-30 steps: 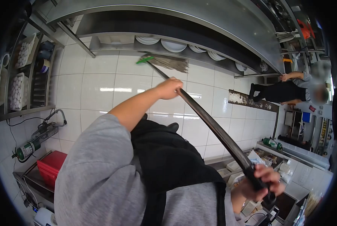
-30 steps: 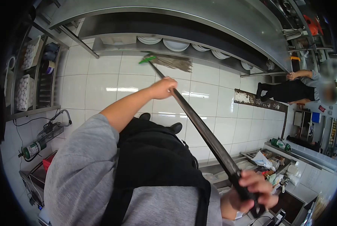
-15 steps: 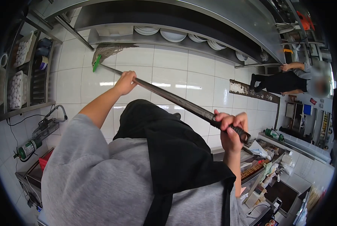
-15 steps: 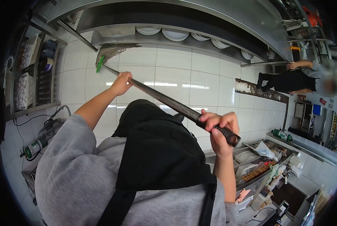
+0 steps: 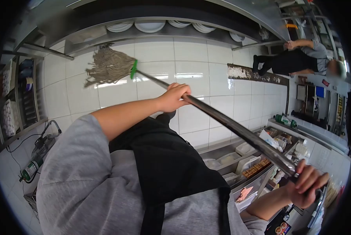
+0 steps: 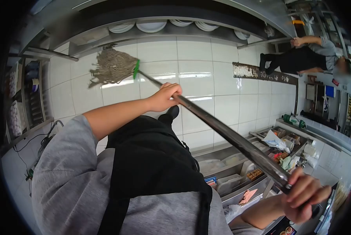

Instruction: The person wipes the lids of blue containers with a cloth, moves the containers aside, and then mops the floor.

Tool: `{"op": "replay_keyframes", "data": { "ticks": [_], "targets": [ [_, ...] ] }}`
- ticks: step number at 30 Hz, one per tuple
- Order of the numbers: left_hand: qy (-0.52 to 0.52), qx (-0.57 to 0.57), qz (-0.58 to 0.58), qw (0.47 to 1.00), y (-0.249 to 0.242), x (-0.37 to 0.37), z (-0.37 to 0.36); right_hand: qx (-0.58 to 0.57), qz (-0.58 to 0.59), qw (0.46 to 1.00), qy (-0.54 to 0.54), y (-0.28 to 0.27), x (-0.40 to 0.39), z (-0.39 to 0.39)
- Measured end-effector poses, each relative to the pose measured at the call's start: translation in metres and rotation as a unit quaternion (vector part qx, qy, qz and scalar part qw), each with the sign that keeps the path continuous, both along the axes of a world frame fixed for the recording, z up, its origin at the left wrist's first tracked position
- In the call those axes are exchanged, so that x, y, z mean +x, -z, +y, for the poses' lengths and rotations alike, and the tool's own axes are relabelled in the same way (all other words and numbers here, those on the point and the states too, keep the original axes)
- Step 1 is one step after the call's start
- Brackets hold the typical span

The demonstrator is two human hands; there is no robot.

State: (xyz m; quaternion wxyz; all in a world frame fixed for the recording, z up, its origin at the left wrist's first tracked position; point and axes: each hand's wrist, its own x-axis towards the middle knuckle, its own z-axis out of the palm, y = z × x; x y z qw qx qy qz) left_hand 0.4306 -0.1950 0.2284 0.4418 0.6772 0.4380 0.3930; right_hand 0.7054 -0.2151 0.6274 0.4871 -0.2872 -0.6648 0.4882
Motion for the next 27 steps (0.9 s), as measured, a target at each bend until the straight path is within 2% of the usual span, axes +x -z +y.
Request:
{"op": "replay_keyframes", "data": {
  "ticks": [2, 4, 5, 7, 8, 10, 13, 14, 17, 20, 24, 26, 27],
  "targets": [
    [0.034, 0.008, -0.025, 0.999, -0.003, 0.048, 0.039, -0.002, -0.010, 1.000, 0.014, -0.019, 0.038, 0.021],
    [0.041, 0.029, -0.040, 0.998, -0.006, 0.100, 0.073, -0.033, -0.026, 0.996, -0.078, -0.038, 0.075, 0.046],
    [0.046, 0.035, -0.065, 0.996, -0.010, 0.128, 0.089, -0.040, -0.023, 0.996, -0.073, -0.043, 0.095, 0.056],
    [0.054, 0.054, -0.106, 0.991, -0.005, 0.185, 0.121, 0.108, -0.115, 0.987, -0.034, -0.054, 0.132, 0.071],
    [0.055, 0.063, -0.115, 0.990, -0.004, 0.213, 0.137, 0.104, -0.113, 0.988, -0.031, -0.059, 0.135, 0.085],
    [0.067, 0.053, -0.135, 0.987, 0.003, 0.265, 0.169, 0.048, -0.219, 0.954, -0.199, -0.061, 0.124, 0.114],
    [0.071, 0.060, -0.124, 0.988, 0.029, 0.335, 0.219, 0.055, -0.264, 0.932, -0.242, -0.033, 0.131, 0.141],
    [0.068, 0.061, -0.125, 0.988, 0.037, 0.355, 0.233, -0.004, -0.368, 0.878, -0.306, -0.040, 0.122, 0.158],
    [0.106, 0.034, -0.173, 0.979, 0.042, 0.401, 0.263, 0.014, -0.410, 0.865, -0.291, -0.030, 0.121, 0.164],
    [0.092, 0.067, -0.194, 0.974, 0.016, 0.427, 0.276, 0.048, -0.413, 0.867, -0.276, -0.051, 0.122, 0.160],
    [0.114, 0.105, -0.230, 0.961, -0.026, 0.404, 0.268, 0.067, -0.452, 0.854, -0.250, -0.091, 0.082, 0.134],
    [0.136, 0.120, -0.213, 0.960, -0.045, 0.377, 0.249, -0.023, -0.559, 0.782, -0.276, -0.118, 0.051, 0.118],
    [0.146, 0.127, -0.200, 0.961, -0.054, 0.362, 0.237, -0.025, -0.560, 0.778, -0.285, -0.127, 0.036, 0.111]
  ]
}}
